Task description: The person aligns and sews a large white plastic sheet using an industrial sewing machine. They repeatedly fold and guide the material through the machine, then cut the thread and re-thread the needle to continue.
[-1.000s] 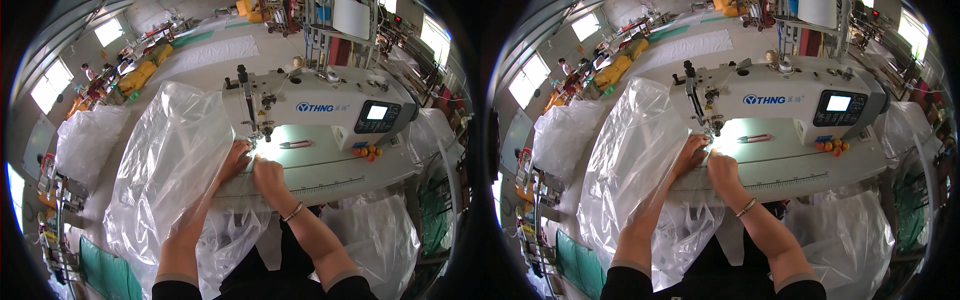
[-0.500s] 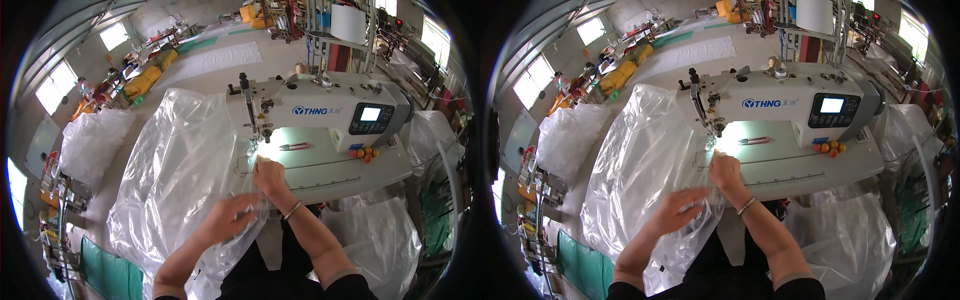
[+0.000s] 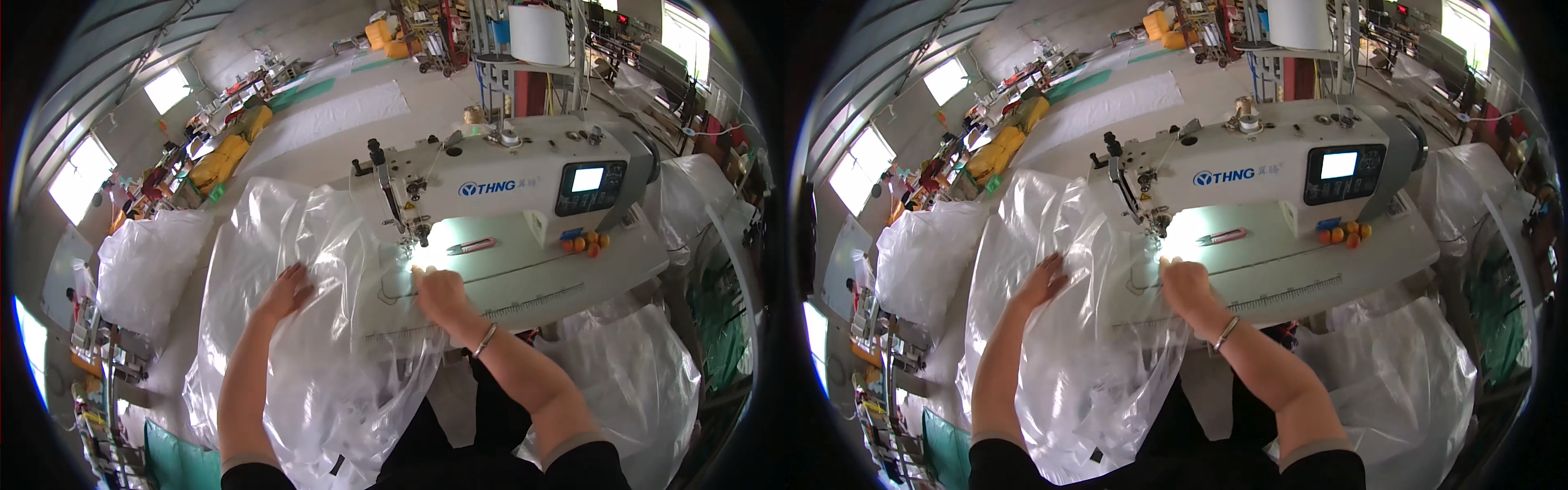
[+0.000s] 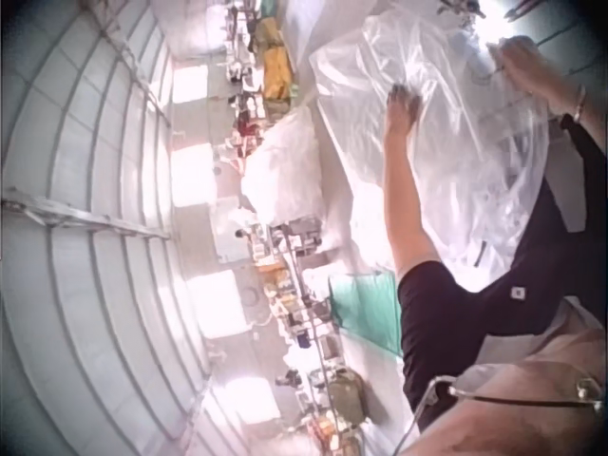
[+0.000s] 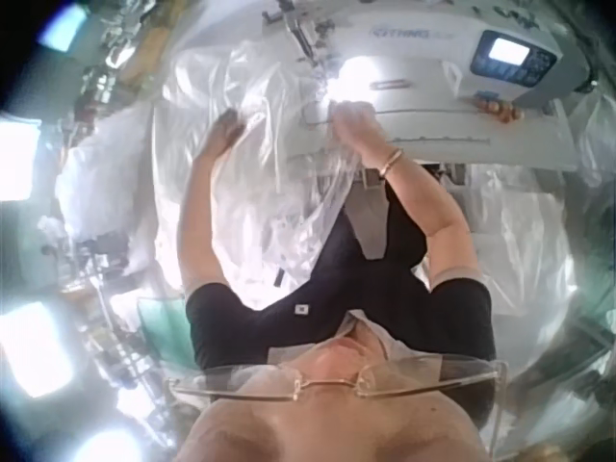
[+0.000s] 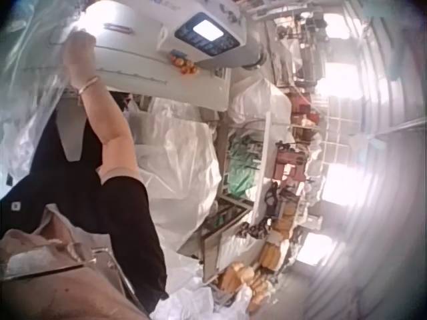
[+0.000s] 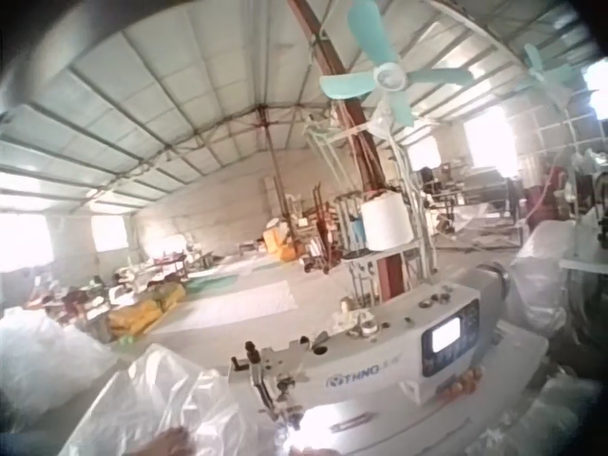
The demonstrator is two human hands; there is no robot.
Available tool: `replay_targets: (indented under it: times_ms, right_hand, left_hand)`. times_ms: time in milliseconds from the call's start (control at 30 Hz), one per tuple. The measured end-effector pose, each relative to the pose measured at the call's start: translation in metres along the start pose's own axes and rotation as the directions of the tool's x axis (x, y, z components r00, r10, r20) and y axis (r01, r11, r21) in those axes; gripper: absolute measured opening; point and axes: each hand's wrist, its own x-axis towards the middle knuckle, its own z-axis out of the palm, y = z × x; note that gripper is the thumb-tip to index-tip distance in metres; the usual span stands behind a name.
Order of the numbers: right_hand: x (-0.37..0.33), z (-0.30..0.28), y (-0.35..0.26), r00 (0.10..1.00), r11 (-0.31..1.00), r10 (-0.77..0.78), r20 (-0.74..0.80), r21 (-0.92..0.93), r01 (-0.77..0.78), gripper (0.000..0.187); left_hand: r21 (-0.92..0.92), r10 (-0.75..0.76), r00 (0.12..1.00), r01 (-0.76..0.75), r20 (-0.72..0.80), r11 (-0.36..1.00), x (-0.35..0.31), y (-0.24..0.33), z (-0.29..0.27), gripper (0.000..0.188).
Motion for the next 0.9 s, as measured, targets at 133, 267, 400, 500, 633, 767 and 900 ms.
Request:
replay_targets:
  times_ms: [133, 267, 400, 500, 633, 767, 900]
  right_hand:
    - [0.002, -0.009, 0.05, 0.999, 0.999, 0.034, 0.003, 0.0, -0.034, 0.016]
    - [0.025, 0.012, 0.063, 0.999, 1.0, 0.009, 0.033, 0.017, -0.01, 0.018]
    - [0.02, -0.004, 0.052, 0.972, 0.969, 0.2, 0.121, 0.125, -0.215, 0.024]
    - [-0.019, -0.04, 0.044, 0.95, 0.835, 0.308, 0.055, 0.463, -0.298, 0.043]
    - [-0.087, -0.047, 0.011, 0.914, 0.645, 0.395, -0.091, 0.736, -0.206, 0.057]
    - [-0.149, -0.037, -0.033, 0.902, 0.423, 0.43, 0.019, 0.879, -0.221, 0.05]
    - [-0.165, 0.004, -0.058, 0.86, 0.174, 0.438, 0.261, 0.914, -0.366, 0.049]
  left_hand:
    - [0.239, -0.281, 0.927, 0.222, 0.249, 0.945, -0.066, 0.103, -0.035, 0.066]
    - [0.127, -0.243, 0.868, 0.208, 0.432, 0.97, -0.183, 0.183, -0.026, 0.066]
    - [0.022, -0.169, 0.792, 0.192, 0.587, 0.981, -0.198, 0.21, -0.042, 0.047]
    - [-0.043, -0.262, 0.939, 0.278, 0.222, 0.96, -0.178, 0.235, -0.082, 0.024]
    - [-0.421, 0.477, 0.878, -0.447, -0.039, 0.789, -0.167, 0.318, -0.071, 0.043]
    - [-0.166, 0.419, 0.584, -0.437, 0.695, 0.884, -0.206, 0.273, 0.003, 0.035]
    - [0.414, -0.176, 0.771, -0.123, 0.612, 0.902, -0.243, 0.123, -0.019, 0.033]
